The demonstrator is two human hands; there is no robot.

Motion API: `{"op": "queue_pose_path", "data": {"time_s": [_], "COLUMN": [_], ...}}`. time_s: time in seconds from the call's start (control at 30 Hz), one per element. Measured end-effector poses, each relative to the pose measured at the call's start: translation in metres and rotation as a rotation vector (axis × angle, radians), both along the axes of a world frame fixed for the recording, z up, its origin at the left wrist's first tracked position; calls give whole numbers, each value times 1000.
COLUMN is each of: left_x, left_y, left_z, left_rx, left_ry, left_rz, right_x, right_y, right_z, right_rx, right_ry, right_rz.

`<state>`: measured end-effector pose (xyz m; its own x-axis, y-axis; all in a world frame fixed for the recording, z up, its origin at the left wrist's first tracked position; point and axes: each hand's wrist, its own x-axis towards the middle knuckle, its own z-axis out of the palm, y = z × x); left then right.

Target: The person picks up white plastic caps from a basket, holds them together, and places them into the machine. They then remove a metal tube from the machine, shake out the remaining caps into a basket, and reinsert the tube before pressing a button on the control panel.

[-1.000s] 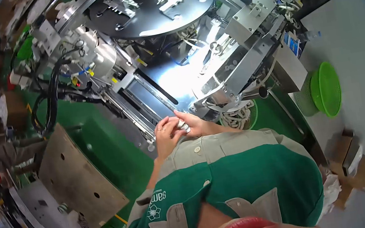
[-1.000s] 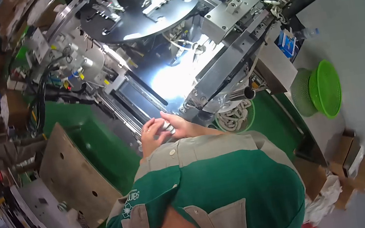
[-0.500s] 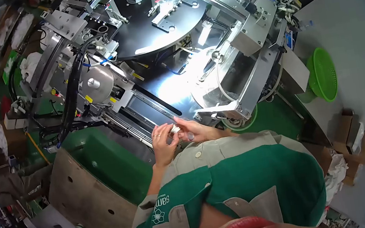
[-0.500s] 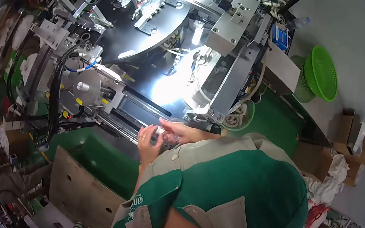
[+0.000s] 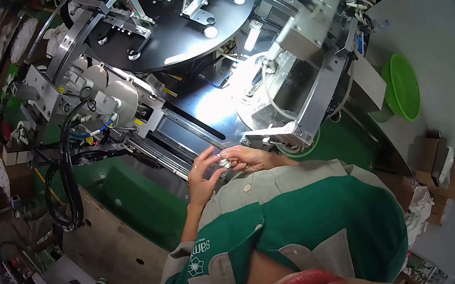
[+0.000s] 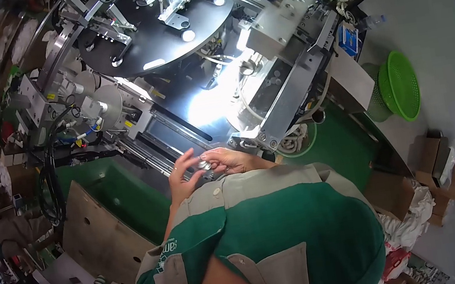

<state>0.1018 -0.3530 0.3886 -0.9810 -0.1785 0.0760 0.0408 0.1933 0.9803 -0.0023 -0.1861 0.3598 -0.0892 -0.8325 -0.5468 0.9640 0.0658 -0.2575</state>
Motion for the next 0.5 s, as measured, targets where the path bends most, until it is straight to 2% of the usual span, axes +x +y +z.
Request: {"op": "queue_pose_path", "data": {"time_s": [0.07, 0.1, 0.13, 0.17, 0.2, 0.23, 0.27, 0.37, 0.5], "left_x": [1, -1, -1, -2, -4, -8, -17, -16, -15], "left_y": [15, 17, 21, 24, 27, 30, 29, 22, 16], "left_z": [-7, -12, -29, -53, -64, -53, -31, -23, -21], "left_rx": [564, 785, 1080, 1357, 1580, 1611, 1529, 1489, 1378], "left_ry": [-142, -302, -341, -275, -256, -205, -274, -270, -284], "left_rz": [213, 300, 294, 101, 42, 20, 173, 249, 266], "right_x": [1, 3, 3, 3, 3, -4, 9, 11, 10], "right_y": [-7, -10, -13, -21, -28, -30, -31, -31, -28], "right_z": [4, -3, -11, 4, 22, 18, 7, 6, 10], "right_rx": [20, 47, 76, 150, 225, 261, 277, 403, 449], "right_ry": [57, 170, 279, 406, 520, 787, 1039, 1219, 1259], "right_rz": [-70, -108, -134, -155, -169, -198, -209, -264, -270]}}
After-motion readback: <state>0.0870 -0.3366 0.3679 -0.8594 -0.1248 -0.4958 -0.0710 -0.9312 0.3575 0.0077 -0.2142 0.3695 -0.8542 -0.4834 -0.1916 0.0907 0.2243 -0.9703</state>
